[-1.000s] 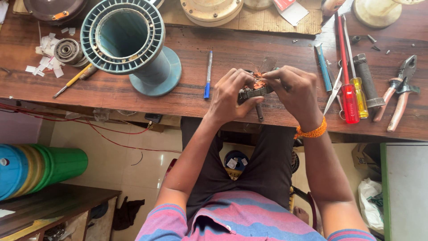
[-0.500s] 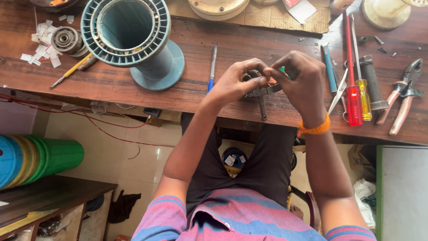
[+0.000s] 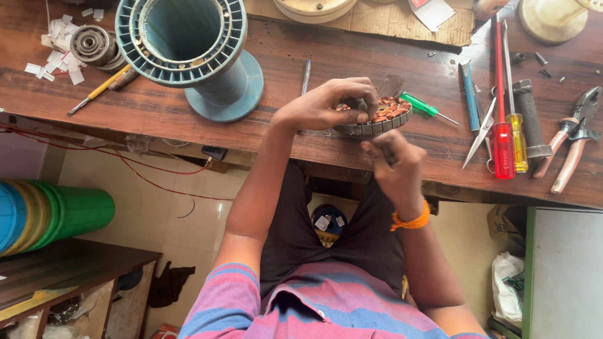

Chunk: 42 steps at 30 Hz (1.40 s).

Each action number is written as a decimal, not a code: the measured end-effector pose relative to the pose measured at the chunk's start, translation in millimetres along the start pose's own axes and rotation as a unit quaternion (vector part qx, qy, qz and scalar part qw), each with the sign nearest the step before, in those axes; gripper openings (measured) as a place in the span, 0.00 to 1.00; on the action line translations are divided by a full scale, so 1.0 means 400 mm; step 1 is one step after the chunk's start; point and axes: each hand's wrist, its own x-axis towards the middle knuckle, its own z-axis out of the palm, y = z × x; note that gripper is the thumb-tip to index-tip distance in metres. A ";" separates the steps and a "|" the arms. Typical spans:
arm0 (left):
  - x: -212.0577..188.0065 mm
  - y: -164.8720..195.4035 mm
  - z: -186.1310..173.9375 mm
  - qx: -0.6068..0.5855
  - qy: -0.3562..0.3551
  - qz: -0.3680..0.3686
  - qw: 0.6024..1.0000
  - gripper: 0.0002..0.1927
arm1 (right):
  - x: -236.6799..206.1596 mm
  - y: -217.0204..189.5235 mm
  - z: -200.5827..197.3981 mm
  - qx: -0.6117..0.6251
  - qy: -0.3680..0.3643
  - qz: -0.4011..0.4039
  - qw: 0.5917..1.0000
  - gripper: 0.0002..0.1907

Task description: The person sits at a workbench and inserts copper wire by hand into the slots of a circular motor armature, pressing and packing the wire into place around the core. When finished, the person sets the wound armature down on the bench among other motor parts.

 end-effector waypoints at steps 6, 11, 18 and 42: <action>-0.010 0.043 0.138 0.209 0.193 0.035 0.958 0.23 | -0.061 0.064 0.034 0.097 0.092 0.041 0.990 0.03; -0.028 0.018 0.218 0.287 0.319 0.026 0.903 0.20 | -0.039 0.091 -0.061 0.104 0.086 0.074 0.988 0.04; -0.029 0.001 0.215 0.271 0.333 0.059 0.901 0.21 | 0.030 0.026 -0.123 0.020 0.062 0.004 0.998 0.05; 0.033 0.021 0.121 -0.052 0.200 -0.201 0.957 0.13 | 0.234 0.026 -0.112 -0.105 -0.023 -0.202 0.973 0.16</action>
